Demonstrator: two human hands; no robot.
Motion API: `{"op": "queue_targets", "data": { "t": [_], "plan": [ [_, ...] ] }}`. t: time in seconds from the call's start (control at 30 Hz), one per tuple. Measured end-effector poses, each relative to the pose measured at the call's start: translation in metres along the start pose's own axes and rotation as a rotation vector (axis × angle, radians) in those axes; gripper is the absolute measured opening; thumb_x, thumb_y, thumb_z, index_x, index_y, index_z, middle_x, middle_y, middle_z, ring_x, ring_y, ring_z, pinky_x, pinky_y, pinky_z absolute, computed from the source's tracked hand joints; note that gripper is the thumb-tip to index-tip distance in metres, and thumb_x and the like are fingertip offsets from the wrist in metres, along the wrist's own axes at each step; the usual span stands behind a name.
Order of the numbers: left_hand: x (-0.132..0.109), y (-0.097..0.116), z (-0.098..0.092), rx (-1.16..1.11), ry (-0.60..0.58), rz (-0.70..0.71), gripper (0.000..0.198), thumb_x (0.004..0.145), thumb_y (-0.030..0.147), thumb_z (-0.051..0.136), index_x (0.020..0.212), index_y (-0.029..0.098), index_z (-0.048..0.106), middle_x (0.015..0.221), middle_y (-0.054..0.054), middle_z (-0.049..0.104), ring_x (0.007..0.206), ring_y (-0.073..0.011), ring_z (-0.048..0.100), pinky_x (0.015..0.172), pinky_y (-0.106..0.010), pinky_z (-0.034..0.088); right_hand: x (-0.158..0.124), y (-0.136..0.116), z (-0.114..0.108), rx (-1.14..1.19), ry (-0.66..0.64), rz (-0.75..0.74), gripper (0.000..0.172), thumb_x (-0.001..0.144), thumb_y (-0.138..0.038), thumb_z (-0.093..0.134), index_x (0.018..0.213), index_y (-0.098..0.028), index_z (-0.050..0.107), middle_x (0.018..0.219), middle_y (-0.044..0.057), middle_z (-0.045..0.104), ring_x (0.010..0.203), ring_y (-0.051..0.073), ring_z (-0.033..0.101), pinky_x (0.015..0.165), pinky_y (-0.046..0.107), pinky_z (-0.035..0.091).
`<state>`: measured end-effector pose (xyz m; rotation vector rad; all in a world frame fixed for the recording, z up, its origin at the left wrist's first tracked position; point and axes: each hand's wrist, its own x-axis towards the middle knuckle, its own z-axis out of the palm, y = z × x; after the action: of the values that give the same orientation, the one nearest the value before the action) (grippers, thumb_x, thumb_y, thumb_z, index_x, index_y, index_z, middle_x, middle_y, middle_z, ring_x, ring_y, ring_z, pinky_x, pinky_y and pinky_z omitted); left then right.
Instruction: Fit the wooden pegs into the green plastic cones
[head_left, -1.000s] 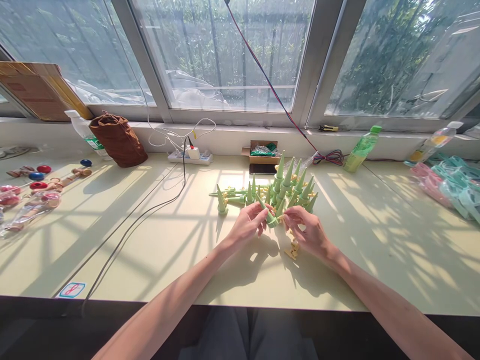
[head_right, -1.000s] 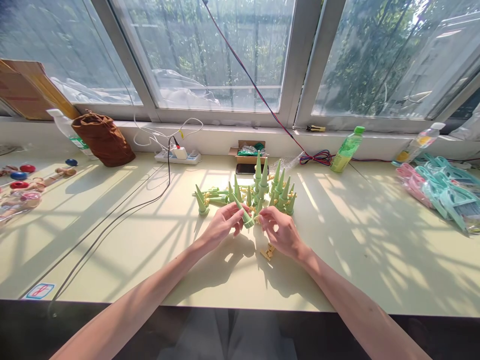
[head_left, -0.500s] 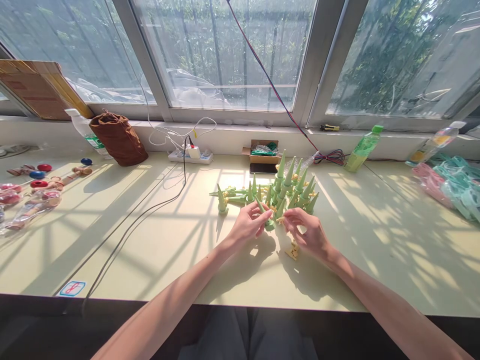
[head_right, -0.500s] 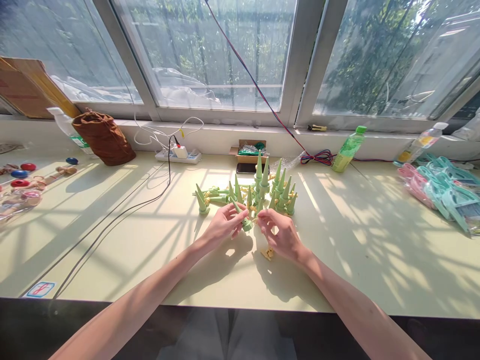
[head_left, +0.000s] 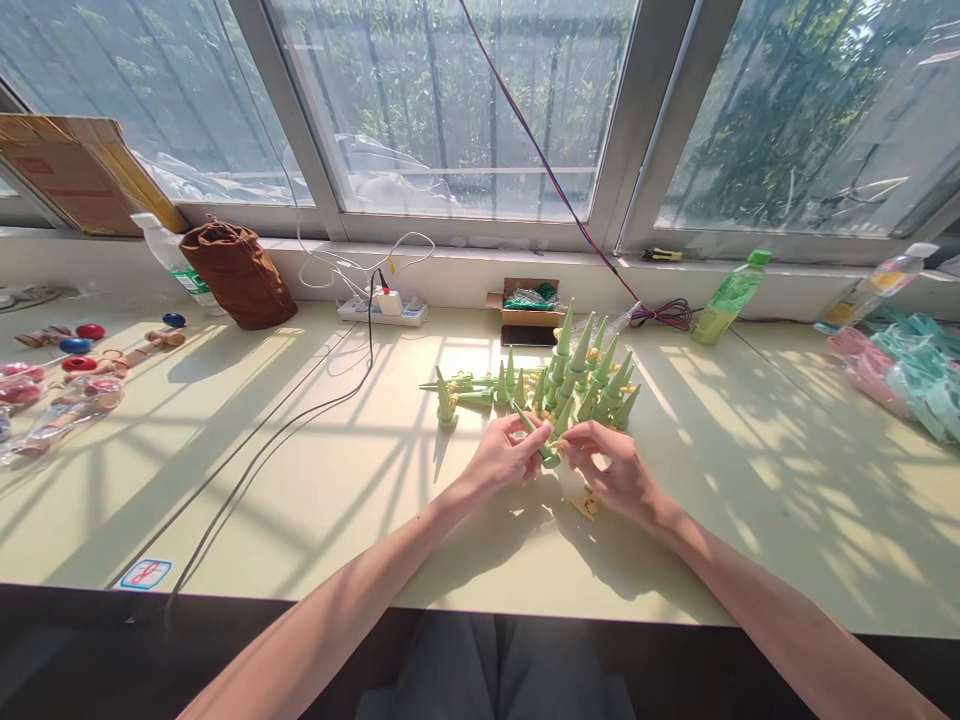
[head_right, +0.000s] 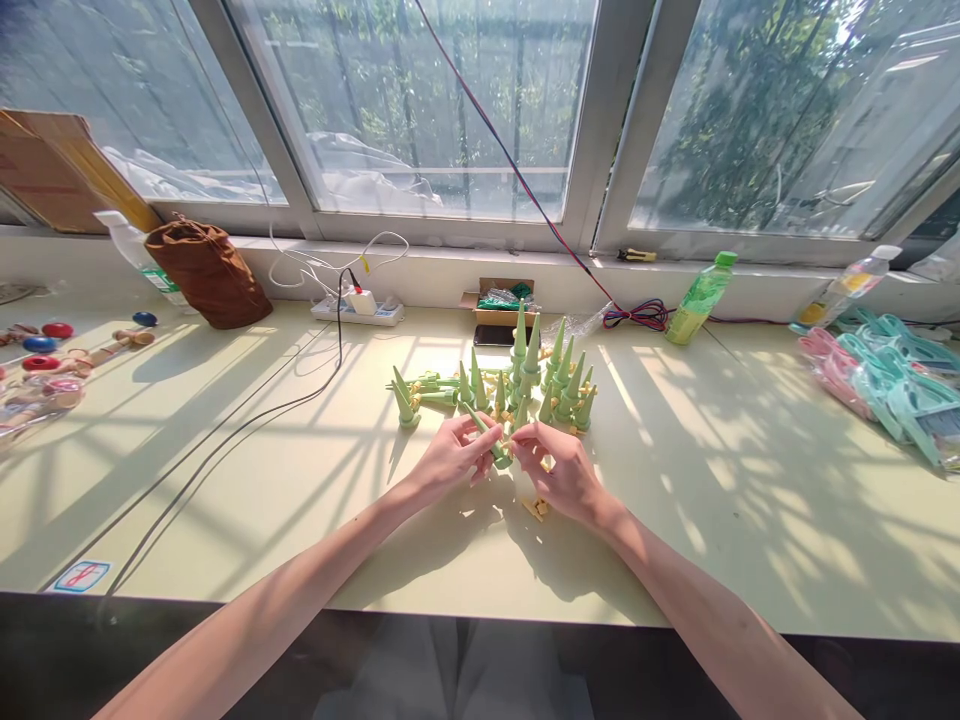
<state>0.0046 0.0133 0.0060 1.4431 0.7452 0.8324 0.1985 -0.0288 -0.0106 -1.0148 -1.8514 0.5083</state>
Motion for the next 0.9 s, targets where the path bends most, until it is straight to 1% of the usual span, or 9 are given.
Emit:
{"op": "queue_targets", "data": {
  "t": [0.27,0.43,0.63,0.77,0.9],
  "plan": [
    [-0.0001,-0.0008,0.0003,-0.020,0.022,-0.006,0.041,0.086,0.058,0.062,0.085,0.017,0.057,0.048,0.004,0.055,0.036,-0.0092,0.047,0.038,-0.019,0.037,0.0014,-0.0014,-0.0003,-0.026,0.005,-0.002,0.008,0.097,-0.027,0.055,0.096,-0.022,0.061,0.081,0.007,0.065,0.061,0.019,0.062,0.057,0.037,0.055],
    [-0.0003,-0.0006,0.0002,-0.032,0.035,0.021,0.041,0.086,0.058,0.063,0.086,0.018,0.057,0.044,0.006,0.052,0.033,-0.0083,0.043,0.037,-0.019,0.036,0.0025,-0.0016,-0.0001,-0.032,0.024,0.006,0.009,0.096,-0.028,0.055,0.092,-0.021,0.059,0.075,0.006,0.064,0.058,0.018,0.060,0.052,0.034,0.052],
    [-0.0031,0.0007,-0.0007,0.029,0.024,0.030,0.039,0.087,0.056,0.062,0.088,0.017,0.058,0.041,0.008,0.047,0.032,-0.0073,0.040,0.035,-0.017,0.032,0.0027,0.0000,0.0003,-0.082,-0.010,0.009,0.011,0.096,-0.026,0.053,0.087,-0.021,0.055,0.065,0.001,0.060,0.053,0.016,0.057,0.052,0.031,0.048],
    [-0.0041,0.0019,-0.0005,0.078,0.025,0.063,0.041,0.087,0.056,0.062,0.088,0.016,0.060,0.044,0.008,0.044,0.034,-0.0065,0.041,0.034,-0.017,0.030,0.0038,-0.0005,0.0001,-0.113,-0.032,0.013,0.016,0.096,-0.027,0.052,0.082,-0.020,0.055,0.065,0.000,0.061,0.053,0.014,0.055,0.053,0.028,0.045],
    [-0.0034,0.0021,0.0002,0.074,0.039,0.078,0.041,0.087,0.055,0.063,0.084,0.015,0.060,0.049,0.008,0.043,0.036,-0.0043,0.039,0.037,-0.017,0.031,0.0044,-0.0010,0.0001,-0.143,-0.051,0.025,0.016,0.097,-0.028,0.051,0.084,-0.019,0.057,0.065,0.000,0.061,0.054,0.014,0.056,0.054,0.028,0.044]
  ]
}}
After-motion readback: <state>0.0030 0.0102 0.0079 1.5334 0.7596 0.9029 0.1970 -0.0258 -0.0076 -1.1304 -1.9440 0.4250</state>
